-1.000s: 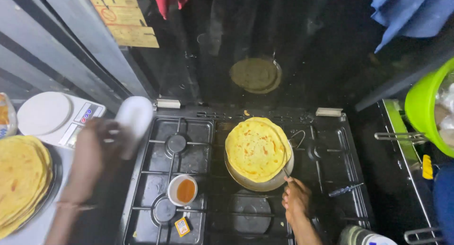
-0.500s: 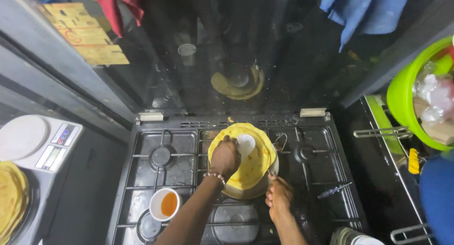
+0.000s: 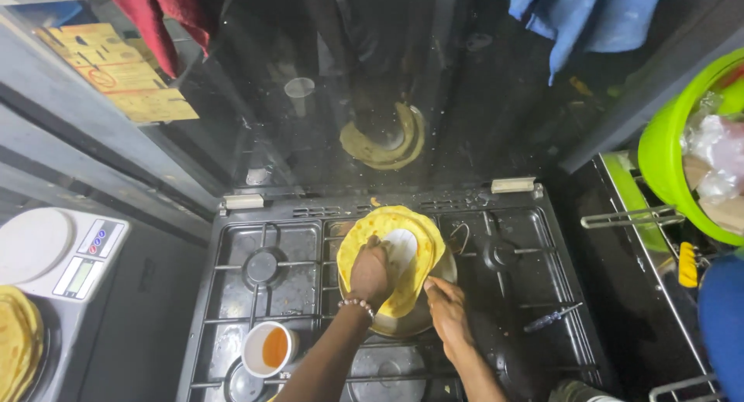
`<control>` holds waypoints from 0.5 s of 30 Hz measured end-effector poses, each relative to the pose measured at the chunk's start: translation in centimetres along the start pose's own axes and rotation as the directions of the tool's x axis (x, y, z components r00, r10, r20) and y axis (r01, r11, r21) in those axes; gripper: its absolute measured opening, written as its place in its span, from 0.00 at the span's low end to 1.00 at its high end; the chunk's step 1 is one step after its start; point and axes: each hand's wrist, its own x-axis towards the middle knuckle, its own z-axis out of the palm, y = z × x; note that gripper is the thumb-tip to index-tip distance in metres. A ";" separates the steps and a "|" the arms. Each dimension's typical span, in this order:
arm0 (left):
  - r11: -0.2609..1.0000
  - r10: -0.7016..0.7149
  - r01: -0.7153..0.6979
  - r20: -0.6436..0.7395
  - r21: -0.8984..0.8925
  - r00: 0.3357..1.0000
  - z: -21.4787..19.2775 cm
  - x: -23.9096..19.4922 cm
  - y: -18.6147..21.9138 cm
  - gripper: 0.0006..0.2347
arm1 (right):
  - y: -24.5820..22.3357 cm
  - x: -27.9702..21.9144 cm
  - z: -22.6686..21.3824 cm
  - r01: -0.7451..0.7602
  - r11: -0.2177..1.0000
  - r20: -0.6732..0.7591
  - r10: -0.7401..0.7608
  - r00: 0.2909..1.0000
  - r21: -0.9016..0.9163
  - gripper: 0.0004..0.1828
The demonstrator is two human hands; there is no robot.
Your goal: The person is oiling and flipping flatbreads on a gas stove and then stacking the finished products on a table.
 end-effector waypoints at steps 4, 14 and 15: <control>0.983 0.034 -0.053 -0.109 -0.178 0.993 0.3 0.0 -0.1 0.18 | -1.6 -1.4 0.1 0.171 0.947 0.074 -0.157 0.985 -0.272 0.29; 0.891 -0.148 0.128 -0.011 -0.436 0.989 -6.4 -4.4 3.0 0.18 | -7.4 -9.0 1.6 0.497 0.772 0.214 -0.448 0.868 -0.396 0.16; 0.857 -0.126 0.081 -0.054 -0.509 0.991 -6.3 -4.6 2.7 0.18 | -7.2 -9.1 1.7 0.470 0.742 0.217 -0.418 0.882 -0.478 0.15</control>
